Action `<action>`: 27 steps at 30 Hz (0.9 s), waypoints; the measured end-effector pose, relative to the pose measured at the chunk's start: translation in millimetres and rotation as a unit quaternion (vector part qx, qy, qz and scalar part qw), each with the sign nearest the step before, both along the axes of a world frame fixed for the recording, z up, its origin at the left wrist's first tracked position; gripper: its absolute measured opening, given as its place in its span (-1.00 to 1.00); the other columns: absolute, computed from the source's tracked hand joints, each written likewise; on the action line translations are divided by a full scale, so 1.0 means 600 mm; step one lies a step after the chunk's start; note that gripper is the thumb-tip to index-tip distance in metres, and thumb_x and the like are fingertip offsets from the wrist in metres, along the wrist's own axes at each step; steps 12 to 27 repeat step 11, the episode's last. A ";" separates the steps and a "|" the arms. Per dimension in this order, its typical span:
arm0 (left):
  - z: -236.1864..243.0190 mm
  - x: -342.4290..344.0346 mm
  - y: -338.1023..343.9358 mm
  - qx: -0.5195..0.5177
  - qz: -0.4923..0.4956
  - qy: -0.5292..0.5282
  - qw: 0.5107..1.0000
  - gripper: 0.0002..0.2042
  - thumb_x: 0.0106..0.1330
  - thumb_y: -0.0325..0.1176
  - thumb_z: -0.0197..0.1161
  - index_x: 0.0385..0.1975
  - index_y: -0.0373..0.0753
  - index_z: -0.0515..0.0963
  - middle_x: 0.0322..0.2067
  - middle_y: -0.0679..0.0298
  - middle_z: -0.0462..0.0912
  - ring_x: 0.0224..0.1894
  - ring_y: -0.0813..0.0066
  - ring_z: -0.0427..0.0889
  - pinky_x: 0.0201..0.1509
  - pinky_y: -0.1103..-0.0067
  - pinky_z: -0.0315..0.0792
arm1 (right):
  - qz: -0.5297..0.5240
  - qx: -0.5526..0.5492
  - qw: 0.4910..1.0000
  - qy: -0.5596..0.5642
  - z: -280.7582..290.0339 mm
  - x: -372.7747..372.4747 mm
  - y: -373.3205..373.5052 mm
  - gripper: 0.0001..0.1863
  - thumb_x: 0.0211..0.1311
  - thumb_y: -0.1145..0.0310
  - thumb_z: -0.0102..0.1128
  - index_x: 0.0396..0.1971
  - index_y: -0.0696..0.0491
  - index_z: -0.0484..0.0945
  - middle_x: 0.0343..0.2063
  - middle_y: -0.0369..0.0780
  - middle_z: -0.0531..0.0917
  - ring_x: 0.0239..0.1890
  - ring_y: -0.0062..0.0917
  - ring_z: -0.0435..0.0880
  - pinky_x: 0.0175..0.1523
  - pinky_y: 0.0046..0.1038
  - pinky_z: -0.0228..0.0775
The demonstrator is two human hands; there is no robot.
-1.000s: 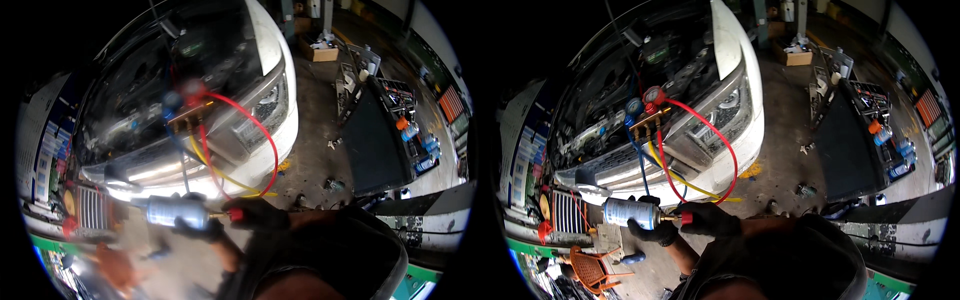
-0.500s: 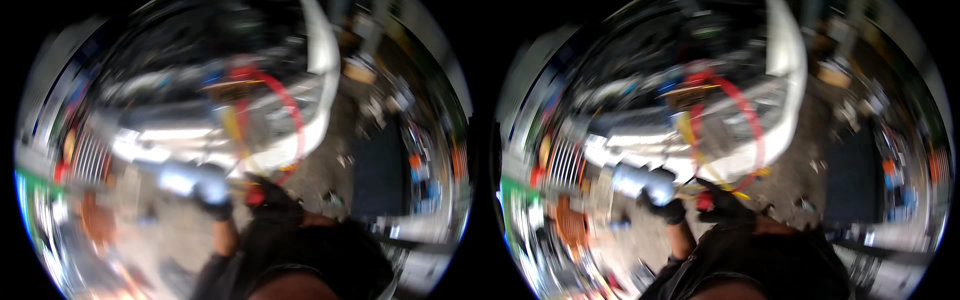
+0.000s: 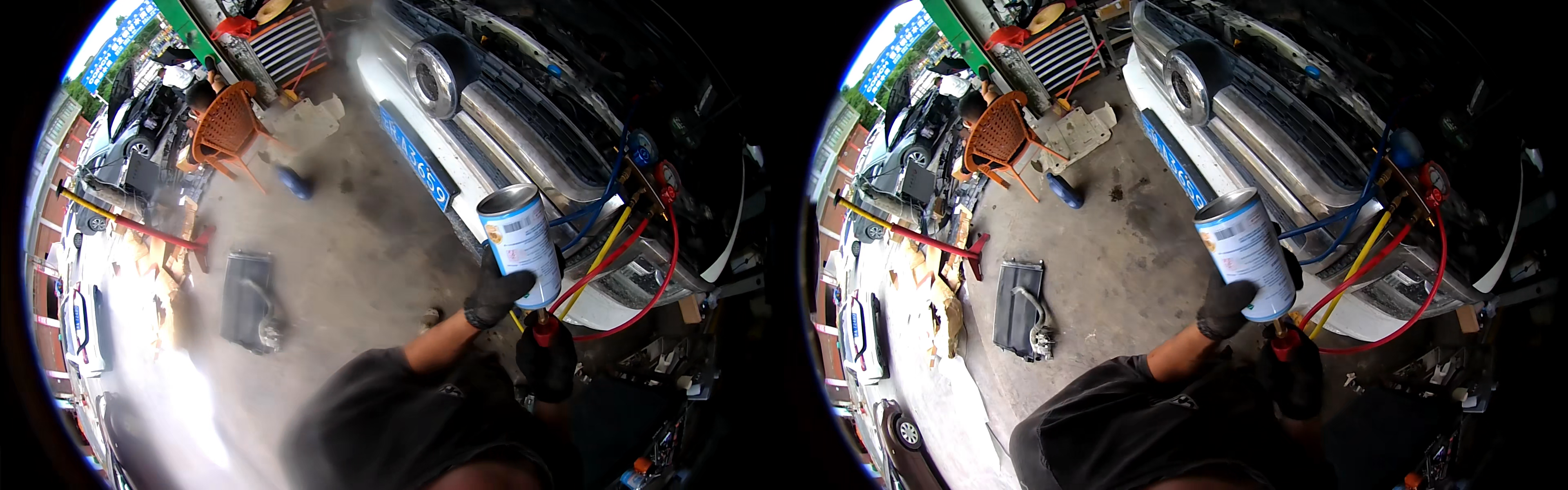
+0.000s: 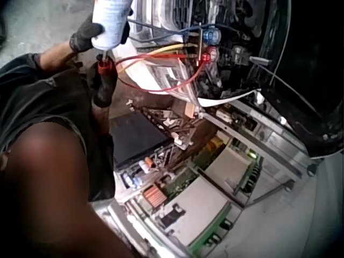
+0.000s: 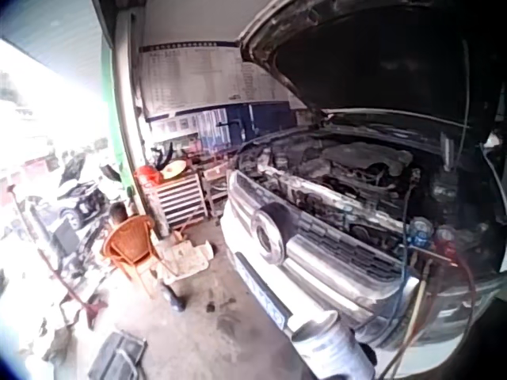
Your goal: The person connects a manifold gauge set and a vacuum pump to a car's air conditioning system, attaches a refrigerant canister, and operates the valves on the gauge and pump.
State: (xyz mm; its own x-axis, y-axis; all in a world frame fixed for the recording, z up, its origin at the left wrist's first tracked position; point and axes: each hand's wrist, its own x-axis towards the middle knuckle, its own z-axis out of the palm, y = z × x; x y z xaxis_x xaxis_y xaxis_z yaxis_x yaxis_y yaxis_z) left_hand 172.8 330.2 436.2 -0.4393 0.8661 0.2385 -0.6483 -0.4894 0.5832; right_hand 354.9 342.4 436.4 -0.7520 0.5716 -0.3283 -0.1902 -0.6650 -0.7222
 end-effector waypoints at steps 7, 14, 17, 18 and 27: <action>-0.073 -0.038 -0.012 0.009 -0.091 0.234 0.968 -0.04 -0.28 -0.24 0.64 0.22 -0.26 0.26 0.06 0.14 0.50 0.10 0.27 0.50 0.15 0.38 0.42 | 0.064 0.022 0.996 0.062 0.002 0.009 0.013 -0.51 0.30 0.04 0.09 0.00 0.15 0.34 -0.68 -0.27 0.39 -0.74 -0.59 0.29 -0.63 -0.54 0.06; -0.058 0.010 -0.026 -0.015 -0.094 0.296 0.950 -0.23 -0.12 -0.29 0.55 0.18 -0.23 0.36 0.11 0.19 0.50 0.16 0.27 0.47 0.30 0.37 0.29 | 0.024 0.014 0.999 0.019 -0.008 0.065 -0.002 -0.50 0.27 0.22 0.18 0.08 0.21 0.34 -0.56 -0.25 0.52 -0.64 -0.62 0.45 -0.57 -0.55 0.22; -0.058 0.010 -0.026 -0.015 -0.094 0.296 0.950 -0.23 -0.12 -0.29 0.55 0.18 -0.23 0.36 0.11 0.19 0.50 0.16 0.27 0.47 0.30 0.37 0.29 | 0.024 0.014 0.999 0.019 -0.008 0.065 -0.002 -0.50 0.27 0.22 0.18 0.08 0.21 0.34 -0.56 -0.25 0.52 -0.64 -0.62 0.45 -0.57 -0.55 0.22; -0.058 0.010 -0.026 -0.015 -0.094 0.296 0.950 -0.23 -0.12 -0.29 0.55 0.18 -0.23 0.36 0.11 0.19 0.50 0.16 0.27 0.47 0.30 0.37 0.29 | 0.024 0.014 0.999 0.019 -0.008 0.065 -0.002 -0.50 0.27 0.22 0.18 0.08 0.21 0.34 -0.56 -0.25 0.52 -0.64 -0.62 0.45 -0.57 -0.55 0.22; -0.058 0.010 -0.026 -0.015 -0.094 0.296 0.950 -0.23 -0.12 -0.29 0.55 0.18 -0.23 0.36 0.11 0.19 0.50 0.16 0.27 0.47 0.30 0.37 0.29 | 0.024 0.014 0.999 0.019 -0.008 0.065 -0.002 -0.50 0.27 0.22 0.18 0.08 0.21 0.34 -0.56 -0.25 0.52 -0.64 -0.62 0.45 -0.57 -0.55 0.22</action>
